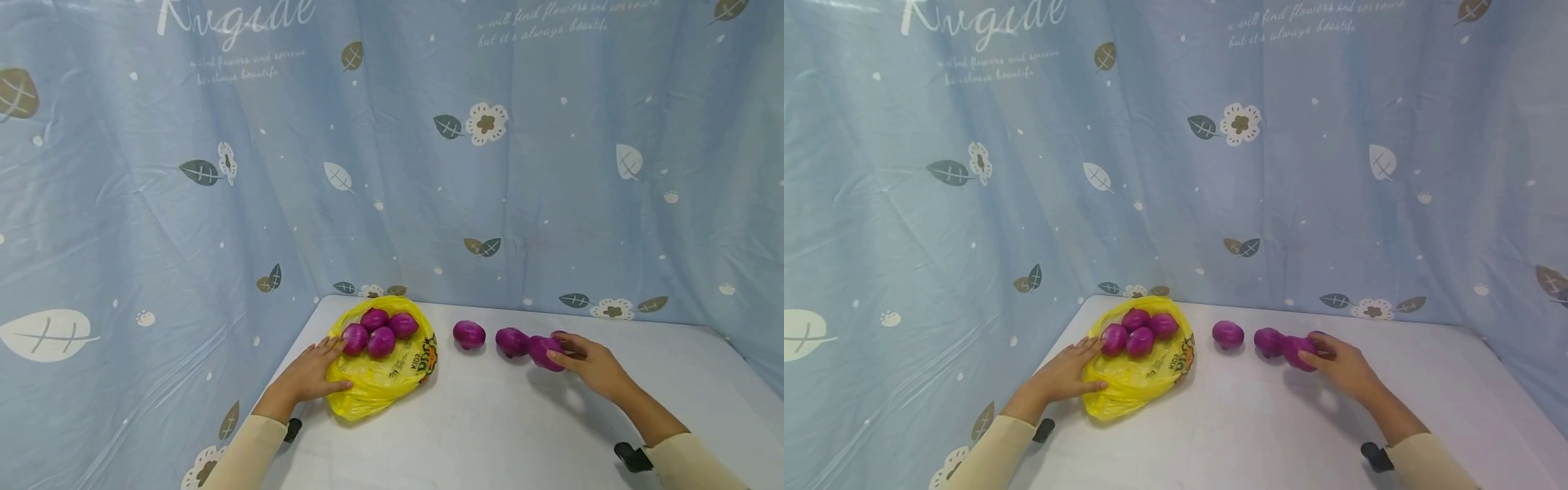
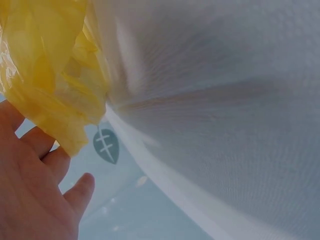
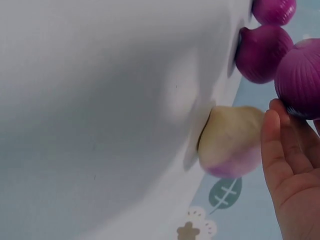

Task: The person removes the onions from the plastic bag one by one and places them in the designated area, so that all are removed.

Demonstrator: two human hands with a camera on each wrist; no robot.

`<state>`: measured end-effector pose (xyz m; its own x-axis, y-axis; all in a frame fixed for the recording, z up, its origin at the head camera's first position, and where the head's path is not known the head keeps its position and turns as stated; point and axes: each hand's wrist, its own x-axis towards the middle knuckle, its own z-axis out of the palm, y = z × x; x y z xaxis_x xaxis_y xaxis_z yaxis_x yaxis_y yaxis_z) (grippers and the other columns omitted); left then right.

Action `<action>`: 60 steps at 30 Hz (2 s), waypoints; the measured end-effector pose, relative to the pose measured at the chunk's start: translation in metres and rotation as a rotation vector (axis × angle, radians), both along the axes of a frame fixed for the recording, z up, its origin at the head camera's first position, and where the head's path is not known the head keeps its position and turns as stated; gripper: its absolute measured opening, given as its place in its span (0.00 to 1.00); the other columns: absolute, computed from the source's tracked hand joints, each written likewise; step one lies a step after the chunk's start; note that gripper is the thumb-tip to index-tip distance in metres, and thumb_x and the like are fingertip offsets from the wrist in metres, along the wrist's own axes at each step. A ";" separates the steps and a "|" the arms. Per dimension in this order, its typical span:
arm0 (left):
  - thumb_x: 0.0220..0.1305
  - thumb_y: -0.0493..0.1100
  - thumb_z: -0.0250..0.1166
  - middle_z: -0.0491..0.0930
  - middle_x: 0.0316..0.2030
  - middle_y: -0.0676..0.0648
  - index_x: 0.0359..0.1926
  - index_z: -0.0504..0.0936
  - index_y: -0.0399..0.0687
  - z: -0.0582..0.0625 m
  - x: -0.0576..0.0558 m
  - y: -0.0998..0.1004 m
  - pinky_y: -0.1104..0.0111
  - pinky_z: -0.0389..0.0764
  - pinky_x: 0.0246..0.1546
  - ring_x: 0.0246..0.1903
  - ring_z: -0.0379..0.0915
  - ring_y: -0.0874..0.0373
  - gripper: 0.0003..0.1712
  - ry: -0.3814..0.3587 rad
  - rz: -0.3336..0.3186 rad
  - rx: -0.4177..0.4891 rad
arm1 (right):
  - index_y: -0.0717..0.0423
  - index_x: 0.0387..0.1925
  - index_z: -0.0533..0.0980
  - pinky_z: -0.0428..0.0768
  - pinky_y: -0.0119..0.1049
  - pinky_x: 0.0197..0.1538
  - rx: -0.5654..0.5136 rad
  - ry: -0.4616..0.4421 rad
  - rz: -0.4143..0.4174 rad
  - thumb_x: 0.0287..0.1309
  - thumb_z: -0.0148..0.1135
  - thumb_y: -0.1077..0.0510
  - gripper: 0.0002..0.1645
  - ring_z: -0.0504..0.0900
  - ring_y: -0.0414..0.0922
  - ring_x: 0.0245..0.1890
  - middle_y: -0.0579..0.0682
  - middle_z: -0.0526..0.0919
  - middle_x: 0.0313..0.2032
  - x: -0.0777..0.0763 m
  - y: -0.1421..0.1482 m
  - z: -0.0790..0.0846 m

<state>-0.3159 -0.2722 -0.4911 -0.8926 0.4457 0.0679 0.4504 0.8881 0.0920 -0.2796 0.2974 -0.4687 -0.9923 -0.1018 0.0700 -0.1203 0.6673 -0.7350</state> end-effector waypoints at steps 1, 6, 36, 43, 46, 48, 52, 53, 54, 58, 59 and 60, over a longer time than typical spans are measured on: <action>0.55 0.81 0.50 0.56 0.72 0.42 0.76 0.55 0.50 0.000 0.000 0.000 0.44 0.52 0.67 0.72 0.47 0.43 0.58 0.000 0.000 0.000 | 0.66 0.69 0.62 0.80 0.54 0.49 0.004 0.000 -0.002 0.62 0.57 0.34 0.48 0.71 0.67 0.57 0.71 0.70 0.60 0.001 0.002 0.000; 0.55 0.81 0.50 0.56 0.72 0.42 0.76 0.55 0.50 -0.002 -0.001 -0.001 0.44 0.52 0.68 0.72 0.47 0.43 0.58 -0.003 0.002 0.000 | 0.68 0.67 0.63 0.82 0.53 0.46 0.024 0.015 -0.008 0.64 0.57 0.35 0.47 0.73 0.66 0.55 0.71 0.72 0.58 0.005 0.010 0.002; 0.55 0.80 0.50 0.57 0.72 0.40 0.75 0.58 0.50 0.000 -0.002 0.000 0.43 0.53 0.67 0.71 0.48 0.42 0.56 0.000 -0.010 0.019 | 0.74 0.67 0.59 0.83 0.48 0.43 0.008 0.025 -0.047 0.69 0.53 0.41 0.44 0.73 0.70 0.53 0.77 0.67 0.59 0.017 0.063 0.006; 0.56 0.80 0.49 0.57 0.72 0.40 0.75 0.58 0.51 0.000 -0.002 0.000 0.44 0.52 0.67 0.71 0.48 0.42 0.56 -0.004 -0.005 0.011 | 0.75 0.67 0.58 0.83 0.50 0.43 0.025 0.008 -0.068 0.69 0.52 0.40 0.45 0.76 0.68 0.51 0.78 0.67 0.59 0.017 0.076 0.004; 0.56 0.80 0.49 0.57 0.72 0.40 0.75 0.58 0.51 0.000 -0.002 0.000 0.44 0.53 0.67 0.71 0.48 0.42 0.56 -0.004 -0.005 0.010 | 0.75 0.67 0.58 0.83 0.50 0.43 0.035 0.000 -0.078 0.69 0.52 0.40 0.45 0.77 0.67 0.50 0.79 0.67 0.58 0.017 0.081 0.004; 0.56 0.80 0.49 0.57 0.72 0.41 0.75 0.58 0.51 -0.001 -0.001 0.000 0.44 0.53 0.67 0.71 0.48 0.42 0.56 -0.005 -0.004 0.009 | 0.75 0.67 0.57 0.83 0.51 0.42 0.039 -0.004 -0.085 0.69 0.52 0.40 0.45 0.77 0.67 0.50 0.79 0.67 0.58 0.017 0.083 0.004; 0.56 0.81 0.49 0.57 0.72 0.41 0.75 0.58 0.52 -0.001 -0.001 -0.001 0.44 0.52 0.67 0.72 0.47 0.42 0.56 -0.010 -0.001 0.010 | 0.76 0.67 0.56 0.83 0.53 0.43 0.040 -0.019 -0.101 0.69 0.51 0.39 0.47 0.77 0.67 0.49 0.79 0.66 0.58 0.018 0.087 0.005; 0.56 0.81 0.49 0.57 0.72 0.41 0.75 0.58 0.52 -0.001 -0.001 -0.001 0.44 0.52 0.67 0.72 0.47 0.42 0.56 -0.010 0.000 0.010 | 0.76 0.67 0.56 0.82 0.54 0.43 0.039 -0.025 -0.106 0.69 0.51 0.38 0.47 0.77 0.67 0.48 0.80 0.66 0.58 0.018 0.088 0.005; 0.56 0.81 0.49 0.57 0.72 0.41 0.75 0.58 0.52 -0.001 -0.001 -0.001 0.44 0.52 0.67 0.72 0.47 0.42 0.56 -0.010 0.000 0.011 | 0.76 0.67 0.56 0.82 0.54 0.43 0.037 -0.028 -0.109 0.69 0.51 0.38 0.47 0.77 0.67 0.48 0.80 0.66 0.58 0.018 0.089 0.005; 0.56 0.81 0.49 0.56 0.72 0.41 0.75 0.58 0.52 -0.001 -0.001 -0.001 0.44 0.52 0.67 0.72 0.47 0.42 0.56 -0.010 -0.002 0.011 | 0.77 0.67 0.55 0.83 0.53 0.43 0.041 -0.039 -0.117 0.69 0.50 0.39 0.47 0.79 0.65 0.46 0.81 0.66 0.57 0.018 0.095 0.002; 0.56 0.81 0.49 0.56 0.72 0.41 0.75 0.58 0.52 -0.001 -0.001 -0.001 0.44 0.52 0.67 0.72 0.47 0.42 0.56 -0.010 -0.003 0.010 | 0.77 0.67 0.55 0.83 0.53 0.43 0.043 -0.041 -0.120 0.69 0.50 0.39 0.47 0.80 0.64 0.45 0.81 0.66 0.57 0.018 0.096 0.001; 0.56 0.81 0.49 0.56 0.72 0.41 0.75 0.58 0.52 -0.001 -0.001 -0.001 0.44 0.52 0.67 0.72 0.47 0.42 0.56 -0.010 -0.003 0.011 | 0.78 0.67 0.55 0.83 0.53 0.43 0.044 -0.044 -0.122 0.69 0.50 0.39 0.47 0.80 0.64 0.45 0.81 0.66 0.57 0.018 0.098 0.000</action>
